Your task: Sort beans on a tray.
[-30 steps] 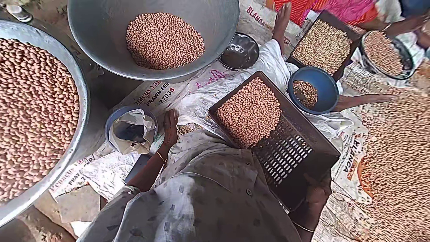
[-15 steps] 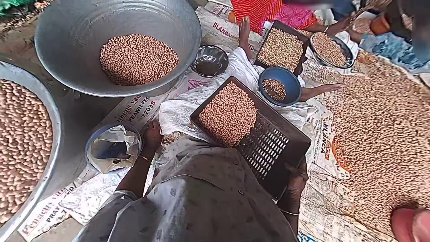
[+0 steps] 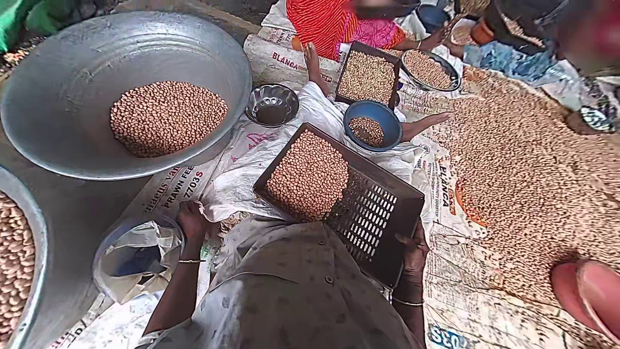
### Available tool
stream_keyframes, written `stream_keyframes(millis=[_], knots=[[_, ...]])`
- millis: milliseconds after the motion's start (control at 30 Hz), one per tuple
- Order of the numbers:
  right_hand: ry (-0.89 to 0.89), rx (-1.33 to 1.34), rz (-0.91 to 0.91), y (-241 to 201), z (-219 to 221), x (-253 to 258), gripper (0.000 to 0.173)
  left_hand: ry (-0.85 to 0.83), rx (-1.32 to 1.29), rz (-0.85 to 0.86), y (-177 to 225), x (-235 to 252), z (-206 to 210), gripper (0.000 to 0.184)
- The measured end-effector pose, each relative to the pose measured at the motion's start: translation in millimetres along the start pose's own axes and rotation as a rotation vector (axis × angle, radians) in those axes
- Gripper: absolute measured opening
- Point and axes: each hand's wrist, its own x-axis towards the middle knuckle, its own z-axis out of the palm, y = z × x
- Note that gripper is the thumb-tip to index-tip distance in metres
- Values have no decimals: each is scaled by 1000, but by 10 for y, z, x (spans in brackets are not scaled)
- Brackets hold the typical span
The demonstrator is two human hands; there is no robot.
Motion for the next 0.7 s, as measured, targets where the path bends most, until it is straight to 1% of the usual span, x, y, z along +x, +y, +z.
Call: stream_keyframes(millis=[67, 133, 233, 300, 333, 367, 400, 433, 467, 500, 600, 667, 700], knots=[[-6, 5, 0, 3, -8, -1, 85, -53, 65, 10, 233, 69, -18, 46], [4, 21, 10, 3, -11, -4, 86, -178, 134, 46, 534, 87, -47, 45], [18, 33, 10, 23, -22, 13, 85, -338, 280, 171, 1054, 62, -155, 41], [28, 40, 12, 27, -24, 40, 84, -388, 248, 251, 1371, 43, -223, 38], [27, 41, 15, 20, -26, 50, 84, -417, 172, 259, 1510, 48, -239, 36], [26, 43, 14, 28, -28, 60, 85, -467, 27, 223, 1647, 64, -236, 33], [25, 46, 11, 43, -31, 73, 85, -552, -198, 136, 1818, 76, -207, 34], [24, 49, 10, 58, -38, 88, 86, -690, -464, 13, 2031, 81, -187, 38], [23, 53, 7, 71, -45, 102, 86, -820, -640, -71, 2255, 107, -160, 40], [17, 59, 7, 84, -51, 112, 85, -912, -741, -100, 2483, 145, -94, 40], [17, 68, 11, 93, -37, 132, 86, -1066, -839, -4, 3228, 234, 343, 35], [23, 84, 15, 85, -26, 143, 85, -1096, -840, 59, 3747, 260, 821, 34], [17, 79, 13, 81, -30, 153, 86, -1084, -820, 98, 3960, 257, 1095, 33]])
